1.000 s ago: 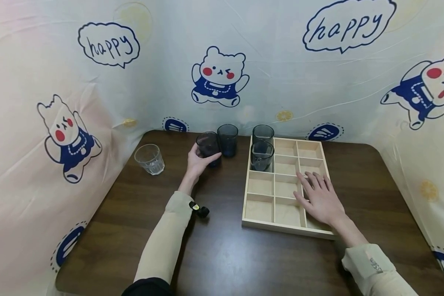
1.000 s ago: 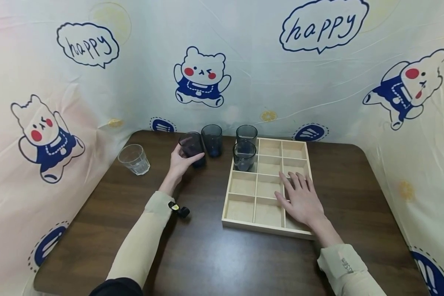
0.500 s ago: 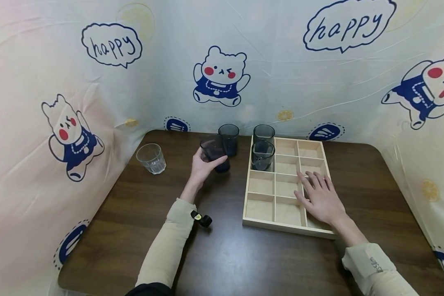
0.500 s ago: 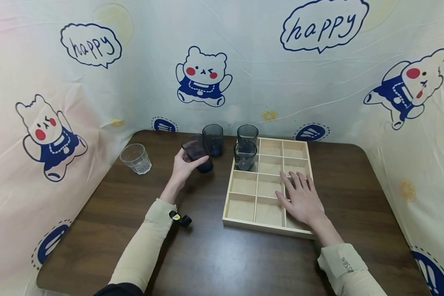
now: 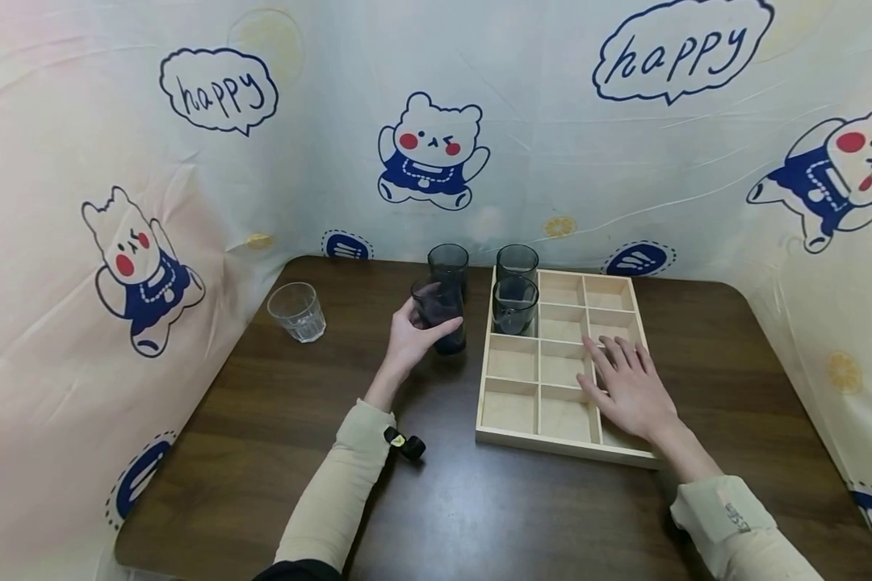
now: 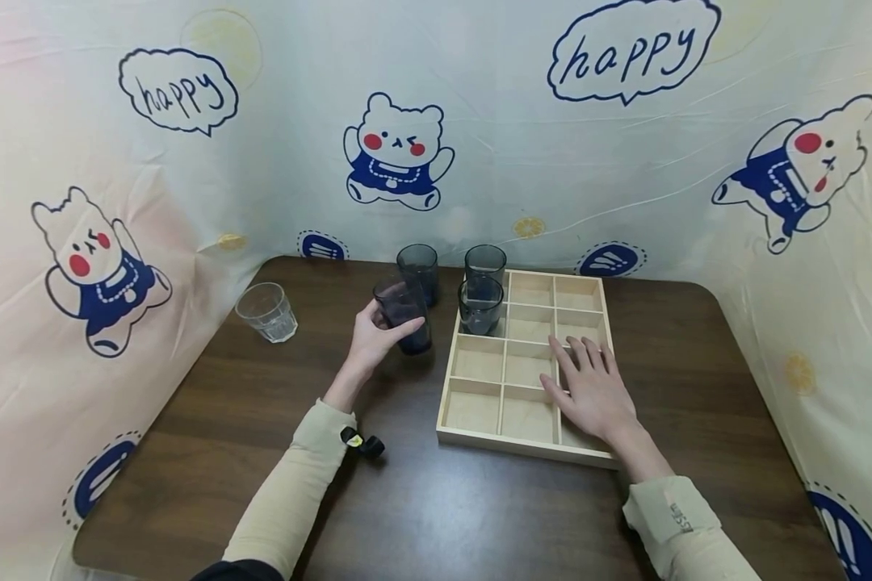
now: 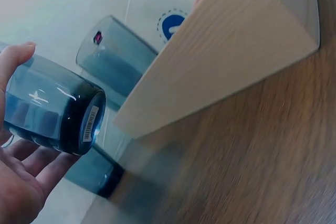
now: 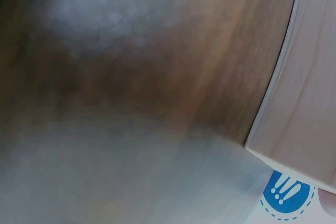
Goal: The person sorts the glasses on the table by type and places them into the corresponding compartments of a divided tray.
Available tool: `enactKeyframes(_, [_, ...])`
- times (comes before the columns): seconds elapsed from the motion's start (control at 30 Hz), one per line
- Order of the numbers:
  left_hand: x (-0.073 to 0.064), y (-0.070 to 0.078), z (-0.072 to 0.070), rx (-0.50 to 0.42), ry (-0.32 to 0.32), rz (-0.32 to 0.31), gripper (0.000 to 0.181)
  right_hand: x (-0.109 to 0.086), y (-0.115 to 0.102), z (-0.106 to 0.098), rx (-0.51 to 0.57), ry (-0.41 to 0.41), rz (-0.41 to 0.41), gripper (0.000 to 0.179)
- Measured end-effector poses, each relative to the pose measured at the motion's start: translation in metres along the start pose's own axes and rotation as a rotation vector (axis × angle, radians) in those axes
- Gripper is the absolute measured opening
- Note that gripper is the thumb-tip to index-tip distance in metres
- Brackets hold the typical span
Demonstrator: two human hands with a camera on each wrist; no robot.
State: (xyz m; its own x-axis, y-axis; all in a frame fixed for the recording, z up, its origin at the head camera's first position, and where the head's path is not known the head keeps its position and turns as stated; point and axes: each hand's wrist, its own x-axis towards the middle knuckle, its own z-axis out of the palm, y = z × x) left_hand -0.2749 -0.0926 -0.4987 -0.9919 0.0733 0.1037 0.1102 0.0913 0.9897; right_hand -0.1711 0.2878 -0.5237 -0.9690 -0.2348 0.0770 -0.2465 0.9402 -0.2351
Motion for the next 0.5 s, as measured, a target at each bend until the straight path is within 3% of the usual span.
enactKeyframes(0.17, [-0.008,0.007,0.01,-0.02,-0.024,0.042,0.066,0.001,0.001,-0.001,-0.002,0.003,-0.003,0.076])
enactKeyframes(0.5, [-0.025,0.014,0.038,-0.041,-0.133,0.113,0.071,0.0,0.0,0.0,-0.005,0.005,-0.01,0.075])
